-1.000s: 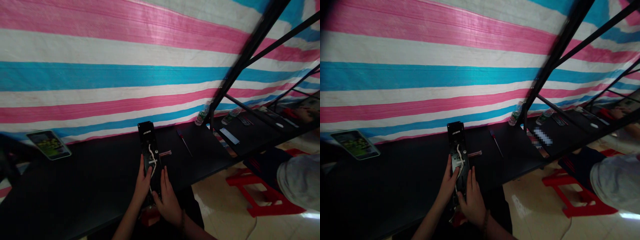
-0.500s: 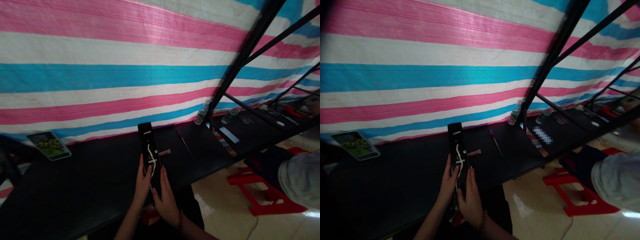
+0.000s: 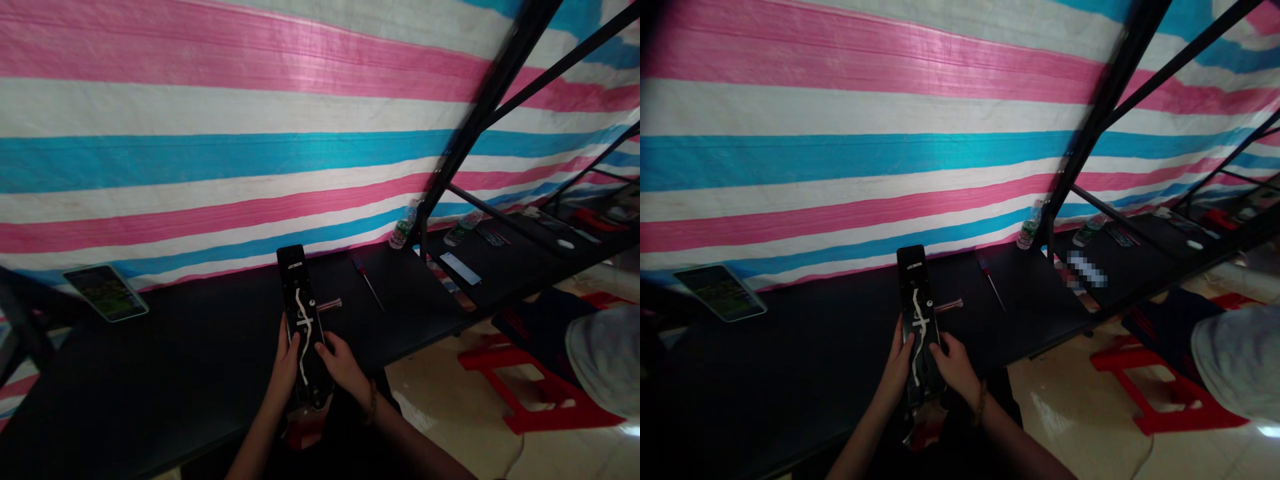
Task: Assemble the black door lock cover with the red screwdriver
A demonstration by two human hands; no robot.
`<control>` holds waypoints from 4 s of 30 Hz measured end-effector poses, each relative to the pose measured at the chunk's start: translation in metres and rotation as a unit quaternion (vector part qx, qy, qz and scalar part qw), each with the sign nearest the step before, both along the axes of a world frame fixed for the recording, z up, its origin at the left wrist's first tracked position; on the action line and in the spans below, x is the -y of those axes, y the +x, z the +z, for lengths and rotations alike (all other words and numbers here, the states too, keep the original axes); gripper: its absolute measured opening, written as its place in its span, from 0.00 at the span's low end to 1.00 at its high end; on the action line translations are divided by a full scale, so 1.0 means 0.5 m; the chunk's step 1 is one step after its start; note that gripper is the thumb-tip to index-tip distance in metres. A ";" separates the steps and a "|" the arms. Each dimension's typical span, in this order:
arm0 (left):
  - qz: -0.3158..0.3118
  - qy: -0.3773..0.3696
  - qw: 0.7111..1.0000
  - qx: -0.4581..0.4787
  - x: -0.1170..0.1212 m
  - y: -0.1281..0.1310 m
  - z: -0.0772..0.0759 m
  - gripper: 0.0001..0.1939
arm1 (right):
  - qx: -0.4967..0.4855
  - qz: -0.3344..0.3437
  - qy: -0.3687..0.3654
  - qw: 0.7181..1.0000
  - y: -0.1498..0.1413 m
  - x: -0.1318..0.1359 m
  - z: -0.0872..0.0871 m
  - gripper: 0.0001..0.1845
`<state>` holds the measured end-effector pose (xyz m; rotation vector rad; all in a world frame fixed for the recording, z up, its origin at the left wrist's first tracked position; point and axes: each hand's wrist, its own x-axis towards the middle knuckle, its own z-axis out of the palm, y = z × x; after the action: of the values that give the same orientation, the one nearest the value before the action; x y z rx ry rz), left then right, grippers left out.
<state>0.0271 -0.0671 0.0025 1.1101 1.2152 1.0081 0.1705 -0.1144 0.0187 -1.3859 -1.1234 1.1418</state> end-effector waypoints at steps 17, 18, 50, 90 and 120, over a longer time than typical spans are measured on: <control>0.000 0.010 1.000 0.020 0.043 -0.013 -0.007 0.37 | 0.013 -0.123 0.043 0.991 0.013 -0.091 0.013 0.17; 0.001 0.012 1.000 0.019 0.047 -0.015 -0.006 0.37 | 0.003 -0.133 0.054 0.990 0.020 -0.123 0.026 0.19; 0.027 -0.071 0.996 0.039 -0.008 -0.017 0.008 0.31 | -0.125 -0.057 -0.024 0.990 -0.009 -0.373 0.043 0.17; 0.054 -0.034 0.998 0.001 -0.013 0.023 0.019 0.24 | -0.168 -0.013 -0.020 0.985 0.007 -0.316 0.052 0.23; 0.079 -0.026 0.993 -0.087 -0.063 0.037 0.045 0.22 | 0.297 -0.060 0.160 0.939 -0.029 -0.217 0.109 0.03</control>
<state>0.0456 -0.0358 0.0251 1.0913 1.4805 1.0075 0.1558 -0.0058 0.0733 -1.5508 -1.5417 0.4189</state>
